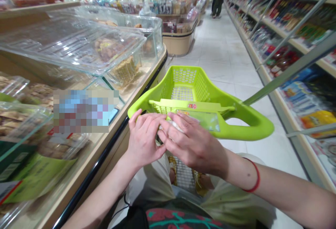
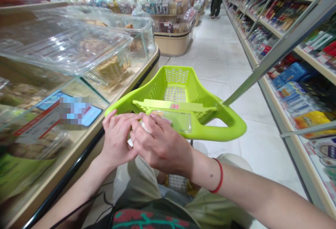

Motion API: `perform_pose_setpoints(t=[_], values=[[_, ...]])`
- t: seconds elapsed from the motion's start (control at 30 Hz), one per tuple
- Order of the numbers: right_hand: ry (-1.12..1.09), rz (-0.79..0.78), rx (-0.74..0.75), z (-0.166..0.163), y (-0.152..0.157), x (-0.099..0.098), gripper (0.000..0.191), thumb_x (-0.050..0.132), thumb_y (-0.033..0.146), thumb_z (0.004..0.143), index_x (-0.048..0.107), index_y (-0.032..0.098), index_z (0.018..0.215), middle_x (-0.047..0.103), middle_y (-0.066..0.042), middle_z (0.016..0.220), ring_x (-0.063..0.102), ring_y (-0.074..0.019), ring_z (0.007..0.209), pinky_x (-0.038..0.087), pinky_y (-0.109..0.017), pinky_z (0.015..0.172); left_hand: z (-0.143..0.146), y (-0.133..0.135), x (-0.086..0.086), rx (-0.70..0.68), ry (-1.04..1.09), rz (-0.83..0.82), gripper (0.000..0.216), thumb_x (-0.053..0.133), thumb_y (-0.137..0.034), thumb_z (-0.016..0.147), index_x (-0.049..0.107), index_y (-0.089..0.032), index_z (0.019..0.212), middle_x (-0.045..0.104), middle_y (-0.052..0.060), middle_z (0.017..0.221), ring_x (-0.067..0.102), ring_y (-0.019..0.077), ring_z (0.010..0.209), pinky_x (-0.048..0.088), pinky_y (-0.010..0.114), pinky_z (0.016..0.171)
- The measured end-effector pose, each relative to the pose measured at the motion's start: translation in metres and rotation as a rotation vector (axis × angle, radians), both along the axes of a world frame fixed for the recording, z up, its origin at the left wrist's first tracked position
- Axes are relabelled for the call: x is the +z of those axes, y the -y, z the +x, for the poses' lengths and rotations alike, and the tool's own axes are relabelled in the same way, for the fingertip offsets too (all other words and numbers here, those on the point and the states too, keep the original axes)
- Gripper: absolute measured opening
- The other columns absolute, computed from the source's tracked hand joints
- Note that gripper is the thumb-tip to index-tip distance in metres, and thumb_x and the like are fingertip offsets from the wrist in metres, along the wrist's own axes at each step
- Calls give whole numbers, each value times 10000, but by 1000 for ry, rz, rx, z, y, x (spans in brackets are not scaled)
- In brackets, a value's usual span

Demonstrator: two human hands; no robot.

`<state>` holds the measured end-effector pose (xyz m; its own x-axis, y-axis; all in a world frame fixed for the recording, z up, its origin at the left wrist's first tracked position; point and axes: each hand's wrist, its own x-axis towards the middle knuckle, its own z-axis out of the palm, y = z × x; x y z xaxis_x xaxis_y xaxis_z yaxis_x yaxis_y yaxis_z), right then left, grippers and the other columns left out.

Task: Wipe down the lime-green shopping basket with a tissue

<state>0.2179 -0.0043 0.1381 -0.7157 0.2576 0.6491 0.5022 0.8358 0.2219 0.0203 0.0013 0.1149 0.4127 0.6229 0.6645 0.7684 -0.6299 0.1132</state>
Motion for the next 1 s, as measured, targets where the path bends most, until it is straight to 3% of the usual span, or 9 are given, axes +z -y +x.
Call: perform_pose_setpoints(t=[0.1, 0.4, 0.5, 0.67, 0.77, 0.87, 1.0], values=[[19, 18, 12, 8, 0, -3, 271, 536, 166, 978, 678, 123, 1205, 655, -116, 1328, 527, -308, 1348, 527, -492, 1089, -1, 0, -1, 3, -7, 2, 449, 582, -311, 809, 536, -211, 1244, 714, 71, 1104, 626, 256, 1059, 294, 503, 1122], [208, 33, -105, 91, 25, -6, 397, 638, 85, 904, 642, 187, 1288, 597, -97, 1399, 372, -344, 1464, 472, -508, 1158, 1, -3, -4, 7, -12, 46, 547, 700, -429, 793, 507, -219, 1260, 716, 69, 1101, 636, 259, 1049, 305, 500, 1116], [200, 39, -108, 80, 22, -8, 375, 637, 102, 910, 651, 193, 1273, 600, -97, 1404, 409, -346, 1442, 492, -508, 1139, 2, -2, -4, 13, -8, 43, 556, 704, -430, 784, 509, -223, 1261, 714, 69, 1106, 633, 264, 1059, 306, 506, 1116], [-20, 47, 9, 24, 6, -9, 223, 600, 159, 946, 698, 129, 1144, 678, -110, 1273, 488, -321, 1381, 544, -493, 1077, 3, 1, -4, 21, -14, 52, 505, 615, -334, 808, 504, -204, 1283, 704, 83, 1129, 616, 261, 1081, 296, 507, 1129], [4, 42, 15, 7, 1, -7, 216, 568, 160, 960, 707, 139, 1123, 679, -104, 1282, 533, -287, 1342, 544, -484, 1077, 2, 0, -5, 15, -22, 49, 503, 560, -276, 803, 503, -199, 1297, 700, 83, 1133, 609, 258, 1099, 283, 507, 1138], [29, 56, 11, 18, 4, -5, 223, 584, 157, 952, 708, 142, 1136, 679, -80, 1288, 552, -286, 1320, 544, -466, 1081, 0, -1, -6, 13, -33, 50, 535, 616, -320, 796, 504, -192, 1303, 698, 91, 1138, 609, 265, 1101, 284, 507, 1138], [98, 45, -34, 58, 16, -5, 275, 575, 92, 944, 687, 158, 1186, 671, -59, 1309, 481, -284, 1392, 497, -483, 1137, -1, -2, -7, 13, -37, 52, 600, 689, -389, 787, 487, -200, 1320, 696, 91, 1151, 613, 264, 1098, 293, 503, 1133]])
